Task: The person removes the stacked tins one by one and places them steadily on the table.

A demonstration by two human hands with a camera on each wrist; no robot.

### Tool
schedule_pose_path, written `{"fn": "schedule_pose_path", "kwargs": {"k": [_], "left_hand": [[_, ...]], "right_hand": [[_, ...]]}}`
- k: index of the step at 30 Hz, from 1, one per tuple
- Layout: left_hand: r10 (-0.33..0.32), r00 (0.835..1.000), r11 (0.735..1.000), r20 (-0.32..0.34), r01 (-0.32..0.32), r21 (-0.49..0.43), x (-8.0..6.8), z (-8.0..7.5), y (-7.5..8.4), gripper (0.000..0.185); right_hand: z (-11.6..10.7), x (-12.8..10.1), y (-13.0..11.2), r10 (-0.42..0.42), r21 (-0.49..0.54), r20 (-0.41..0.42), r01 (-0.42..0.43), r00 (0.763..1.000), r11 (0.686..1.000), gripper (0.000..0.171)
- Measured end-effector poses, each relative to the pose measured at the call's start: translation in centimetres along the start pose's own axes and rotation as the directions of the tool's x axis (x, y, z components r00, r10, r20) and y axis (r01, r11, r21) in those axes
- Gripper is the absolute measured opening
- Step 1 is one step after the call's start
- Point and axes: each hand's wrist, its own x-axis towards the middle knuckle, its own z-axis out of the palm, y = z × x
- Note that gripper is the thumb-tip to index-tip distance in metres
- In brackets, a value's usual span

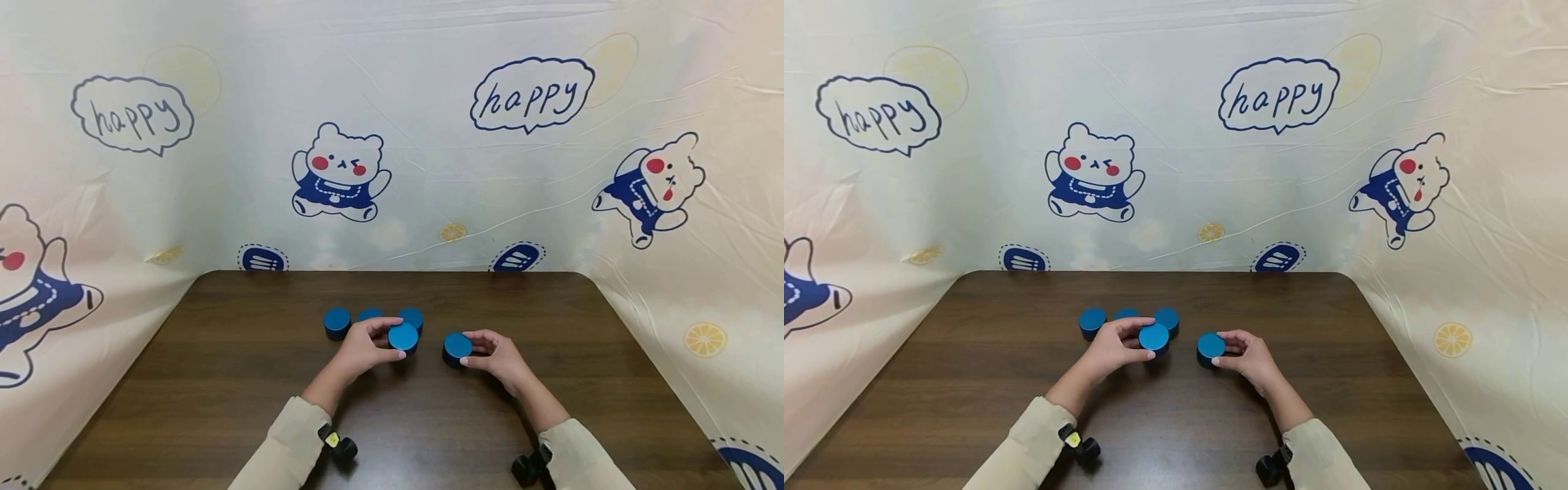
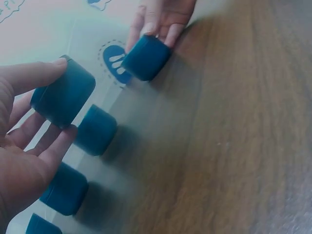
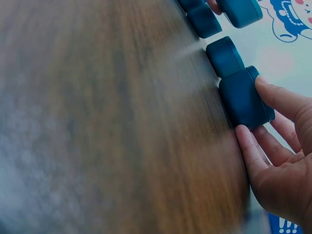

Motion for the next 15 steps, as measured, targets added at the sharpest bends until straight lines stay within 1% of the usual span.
{"fn": "schedule_pose_path", "kwargs": {"k": [6,10,15], "left_hand": [[-0.013,1.000,1.000,0.000,0.013,-0.004,-0.2,-0.8,-0.1,0.059],[-0.001,1.000,1.000,0.000,0.001,-0.010,-0.4,-1.4,-0.4,0.060],[-0.004,1.000,1.000,-0.023,0.004,-0.009,-0.8,-2.0,-0.6,0.061]], "right_hand": [[0.0,0.0,-0.1,0.005,-0.002,-0.003,-0.005,1.000,1.000,0.052],[0.1,-0.1,-0.1,0.011,-0.003,-0.012,-0.011,1.000,1.000,0.053],[0.1,0.0,-0.1,0.017,-0.012,-0.017,-0.017,1.000,1.000,0.053]]}}
